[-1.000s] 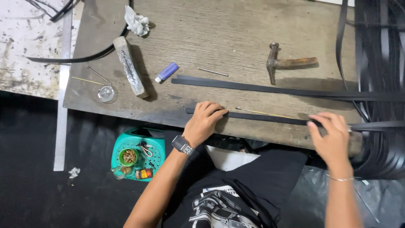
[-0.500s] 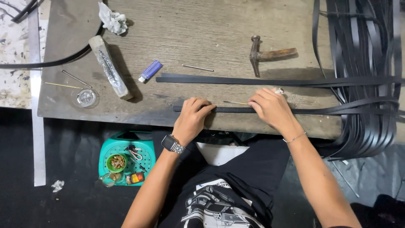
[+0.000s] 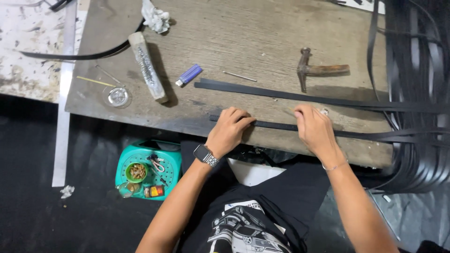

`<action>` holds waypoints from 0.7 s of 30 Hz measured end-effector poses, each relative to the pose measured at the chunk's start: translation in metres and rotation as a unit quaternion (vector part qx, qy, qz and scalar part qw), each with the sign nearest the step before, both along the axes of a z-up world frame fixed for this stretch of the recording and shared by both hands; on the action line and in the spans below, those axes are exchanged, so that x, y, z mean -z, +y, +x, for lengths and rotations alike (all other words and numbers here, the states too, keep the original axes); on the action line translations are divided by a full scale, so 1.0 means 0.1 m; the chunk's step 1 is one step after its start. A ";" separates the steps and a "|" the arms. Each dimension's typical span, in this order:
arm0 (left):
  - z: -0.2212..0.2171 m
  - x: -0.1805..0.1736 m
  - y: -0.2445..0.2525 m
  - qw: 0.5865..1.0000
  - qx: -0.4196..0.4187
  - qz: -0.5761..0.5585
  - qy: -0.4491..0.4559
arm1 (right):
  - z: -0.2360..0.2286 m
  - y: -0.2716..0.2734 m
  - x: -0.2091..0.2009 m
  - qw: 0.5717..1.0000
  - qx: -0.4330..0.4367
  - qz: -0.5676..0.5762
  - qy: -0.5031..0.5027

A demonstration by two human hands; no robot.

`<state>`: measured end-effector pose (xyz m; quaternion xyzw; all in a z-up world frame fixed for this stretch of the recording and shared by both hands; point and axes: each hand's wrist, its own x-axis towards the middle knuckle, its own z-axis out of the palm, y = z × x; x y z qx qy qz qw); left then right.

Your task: Applying edge paint to the edges of long leather straps using a thin wooden applicator stick.

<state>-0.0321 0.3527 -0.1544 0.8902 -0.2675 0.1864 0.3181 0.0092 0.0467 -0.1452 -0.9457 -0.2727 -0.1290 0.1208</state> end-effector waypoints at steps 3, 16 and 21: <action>0.00 0.06 -0.01 1.000 -0.007 -0.004 0.001 | -0.24 0.24 -0.16 0.998 -0.004 0.037 0.042; 0.03 0.13 0.09 1.000 0.008 0.013 0.002 | -0.39 0.28 0.15 0.994 -0.009 0.108 -0.019; 0.05 0.24 0.11 0.999 -0.007 0.024 -0.024 | -0.40 0.32 0.07 0.993 0.001 0.116 -0.005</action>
